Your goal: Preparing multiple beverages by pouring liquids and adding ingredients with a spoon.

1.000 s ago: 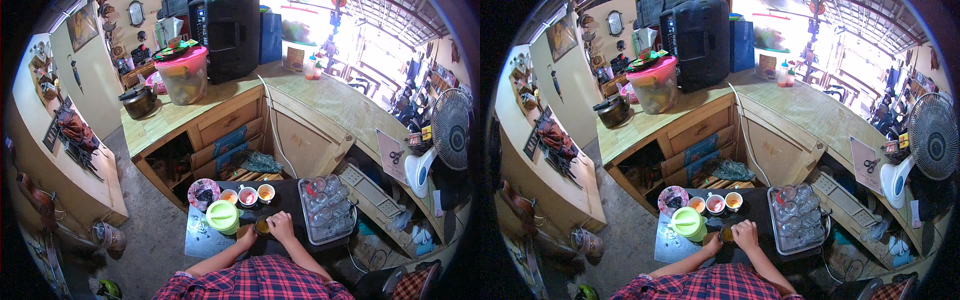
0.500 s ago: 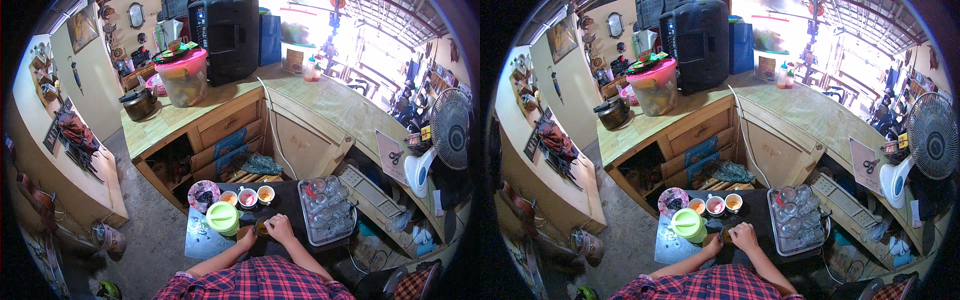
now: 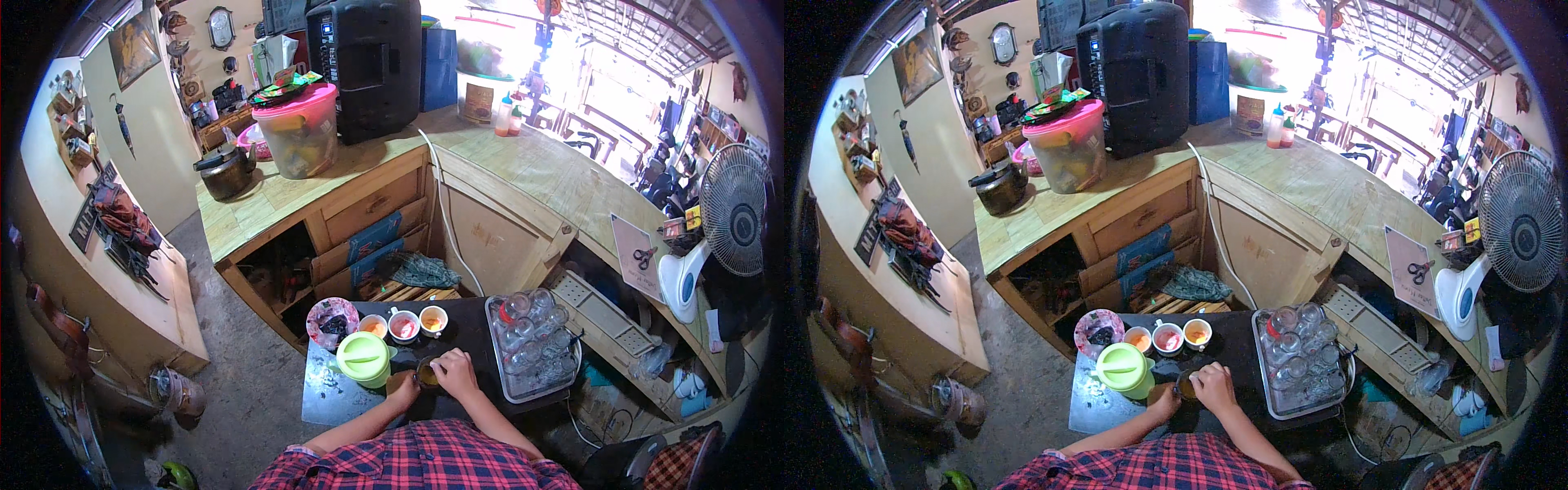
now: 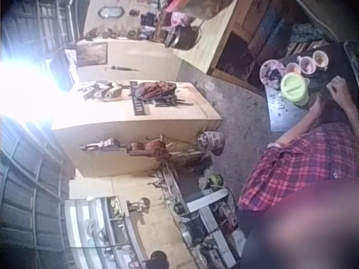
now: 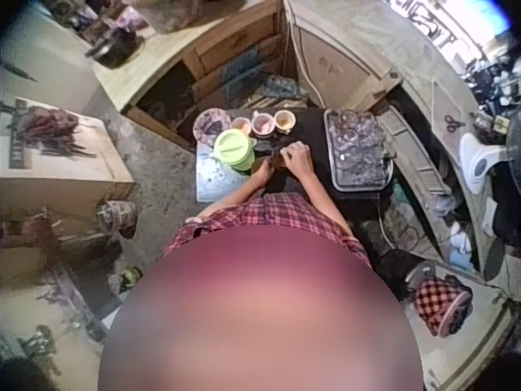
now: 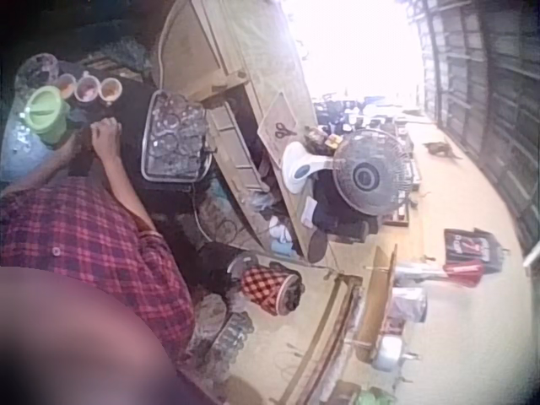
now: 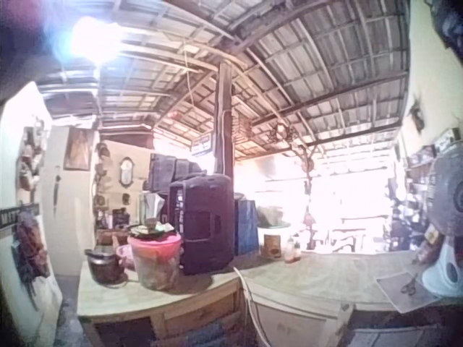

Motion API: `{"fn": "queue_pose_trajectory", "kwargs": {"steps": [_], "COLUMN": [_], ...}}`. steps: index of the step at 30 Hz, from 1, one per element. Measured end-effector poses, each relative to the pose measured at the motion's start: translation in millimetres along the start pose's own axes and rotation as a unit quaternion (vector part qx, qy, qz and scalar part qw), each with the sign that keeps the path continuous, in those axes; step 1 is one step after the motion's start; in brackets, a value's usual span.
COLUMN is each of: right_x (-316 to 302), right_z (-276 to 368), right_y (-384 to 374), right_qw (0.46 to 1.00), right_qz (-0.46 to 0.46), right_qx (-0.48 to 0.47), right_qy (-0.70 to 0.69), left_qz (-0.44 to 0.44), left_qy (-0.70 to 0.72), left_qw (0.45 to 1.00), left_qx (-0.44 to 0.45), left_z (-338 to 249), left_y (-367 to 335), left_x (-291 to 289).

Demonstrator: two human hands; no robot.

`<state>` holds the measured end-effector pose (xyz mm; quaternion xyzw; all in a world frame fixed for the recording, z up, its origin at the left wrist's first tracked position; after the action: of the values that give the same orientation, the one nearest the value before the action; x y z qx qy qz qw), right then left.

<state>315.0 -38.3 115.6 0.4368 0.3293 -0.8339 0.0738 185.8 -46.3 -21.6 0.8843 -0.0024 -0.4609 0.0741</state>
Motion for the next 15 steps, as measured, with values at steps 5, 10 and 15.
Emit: {"fn": "queue_pose_trajectory", "kwargs": {"steps": [5, 10, 15], "right_x": [4.3, 9.5, -1.4], "right_z": [-4.4, -6.9, 2.3], "right_y": [1.0, 1.8, -1.5], "right_qw": [0.999, 0.997, 0.999], "right_qz": [0.014, 0.074, 0.023], "right_qx": [0.010, 0.031, 0.008], "right_qy": [-0.027, 0.023, 0.024], "left_qz": [0.012, 0.014, 0.009], "left_qy": [0.000, -0.002, -0.008], "left_qw": [1.000, 1.000, 1.000], "left_qx": [0.004, -0.008, 0.010], "left_z": [-2.0, 0.5, -2.5], "left_y": [0.0, -1.1, 1.0], "left_x": [-1.2, 1.1, -2.6]}}
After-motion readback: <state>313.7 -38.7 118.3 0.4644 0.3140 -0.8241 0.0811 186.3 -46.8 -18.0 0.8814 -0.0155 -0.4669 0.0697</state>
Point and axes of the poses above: each hand's wrist, its own y-axis away from the middle knuckle, its own x-axis out of the palm, z = x × y, the point moved 9 cm from there along -y, towards the middle knuckle, and after that the axes turned 13 degrees about -x, right-handed, at the moved point
